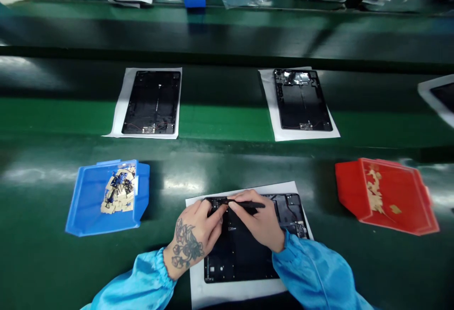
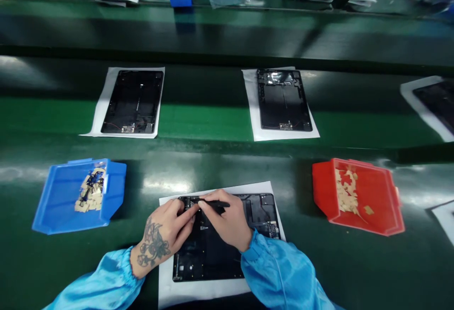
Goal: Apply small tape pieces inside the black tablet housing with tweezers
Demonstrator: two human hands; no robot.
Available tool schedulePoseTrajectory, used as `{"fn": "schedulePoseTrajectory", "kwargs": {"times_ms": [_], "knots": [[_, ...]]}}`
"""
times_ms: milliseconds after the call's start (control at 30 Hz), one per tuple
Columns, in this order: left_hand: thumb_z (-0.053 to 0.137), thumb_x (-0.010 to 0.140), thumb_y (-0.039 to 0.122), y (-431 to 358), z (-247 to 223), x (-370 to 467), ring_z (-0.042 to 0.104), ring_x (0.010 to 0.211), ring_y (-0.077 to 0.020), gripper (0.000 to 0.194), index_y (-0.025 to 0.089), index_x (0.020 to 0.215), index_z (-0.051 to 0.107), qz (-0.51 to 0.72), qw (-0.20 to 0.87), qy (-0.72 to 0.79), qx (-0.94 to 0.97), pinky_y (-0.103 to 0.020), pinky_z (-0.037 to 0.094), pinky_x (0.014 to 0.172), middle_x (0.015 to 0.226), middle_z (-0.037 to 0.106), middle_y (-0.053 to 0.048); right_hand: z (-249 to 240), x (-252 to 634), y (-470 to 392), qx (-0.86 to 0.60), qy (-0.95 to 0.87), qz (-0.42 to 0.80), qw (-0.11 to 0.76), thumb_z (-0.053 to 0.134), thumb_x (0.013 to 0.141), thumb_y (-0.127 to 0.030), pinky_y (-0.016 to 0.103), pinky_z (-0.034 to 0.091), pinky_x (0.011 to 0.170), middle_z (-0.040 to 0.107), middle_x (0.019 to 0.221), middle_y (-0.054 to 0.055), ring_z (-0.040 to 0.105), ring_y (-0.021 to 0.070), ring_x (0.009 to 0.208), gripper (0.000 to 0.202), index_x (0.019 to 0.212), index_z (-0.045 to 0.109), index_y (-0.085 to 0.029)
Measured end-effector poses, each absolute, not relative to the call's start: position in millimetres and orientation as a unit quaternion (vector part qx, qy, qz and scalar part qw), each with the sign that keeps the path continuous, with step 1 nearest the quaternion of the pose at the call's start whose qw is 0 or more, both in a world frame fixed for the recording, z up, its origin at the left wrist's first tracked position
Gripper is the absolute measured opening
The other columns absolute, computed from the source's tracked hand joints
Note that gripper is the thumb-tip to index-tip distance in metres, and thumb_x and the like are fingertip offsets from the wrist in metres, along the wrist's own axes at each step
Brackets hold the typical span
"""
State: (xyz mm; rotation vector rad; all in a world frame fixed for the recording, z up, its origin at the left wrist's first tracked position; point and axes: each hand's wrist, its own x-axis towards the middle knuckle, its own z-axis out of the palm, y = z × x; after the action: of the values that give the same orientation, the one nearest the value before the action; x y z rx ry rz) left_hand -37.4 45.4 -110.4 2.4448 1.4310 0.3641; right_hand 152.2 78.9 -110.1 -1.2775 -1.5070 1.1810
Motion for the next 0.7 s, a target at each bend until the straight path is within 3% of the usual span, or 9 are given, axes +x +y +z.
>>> {"fn": "schedulePoseTrajectory", "kwargs": {"times_ms": [167, 433, 600, 700], "knots": [[0.048, 0.089, 0.022, 42.4, -116.4, -37.5, 0.05, 0.07, -0.0179, 0.04, 0.013, 0.129, 0.05, 0.17, 0.124, 0.505, 0.837, -0.03, 0.045, 0.059, 0.08, 0.051, -0.006, -107.8, 161.9, 92.0, -0.58, -0.441, 0.475, 0.494, 0.066, 0.085, -0.028, 0.024, 0.048, 0.056, 0.061, 0.062, -0.003, 0.06, 0.0126, 0.057, 0.013, 0.082, 0.055, -0.021], [0.046, 0.09, 0.024, 40.2, -119.2, -32.2, 0.052, 0.078, -0.021, 0.038, 0.011, 0.125, 0.053, 0.163, 0.091, 0.534, 0.825, -0.033, 0.047, 0.064, 0.085, 0.053, -0.008, -102.7, 170.7, 81.2, -0.568, -0.375, 0.483, 0.552, 0.068, 0.084, -0.034, 0.024, 0.045, 0.056, 0.06, 0.06, -0.004, 0.055, 0.0111, 0.053, 0.021, 0.085, 0.053, -0.02], [0.045, 0.09, 0.028, 44.5, -118.0, -29.5, 0.051, 0.079, -0.0212, 0.038, 0.02, 0.127, 0.053, 0.117, 0.108, 0.53, 0.833, -0.033, 0.046, 0.066, 0.085, 0.05, -0.007, -91.1, 192.9, 74.0, -0.611, -0.425, 0.459, 0.485, 0.065, 0.081, -0.047, 0.026, 0.049, 0.055, 0.057, 0.059, -0.004, 0.057, 0.0137, 0.053, 0.031, 0.087, 0.051, -0.02], [0.042, 0.091, 0.027, 46.8, -116.5, -27.6, 0.052, 0.081, -0.0213, 0.039, 0.023, 0.128, 0.052, 0.102, 0.103, 0.536, 0.832, -0.032, 0.046, 0.066, 0.086, 0.049, -0.006, -82.6, 210.0, 95.9, -0.63, -0.461, 0.452, 0.432, 0.061, 0.082, -0.051, 0.03, 0.054, 0.059, 0.063, 0.066, 0.002, 0.063, 0.0176, 0.062, 0.034, 0.082, 0.056, -0.017]]}}
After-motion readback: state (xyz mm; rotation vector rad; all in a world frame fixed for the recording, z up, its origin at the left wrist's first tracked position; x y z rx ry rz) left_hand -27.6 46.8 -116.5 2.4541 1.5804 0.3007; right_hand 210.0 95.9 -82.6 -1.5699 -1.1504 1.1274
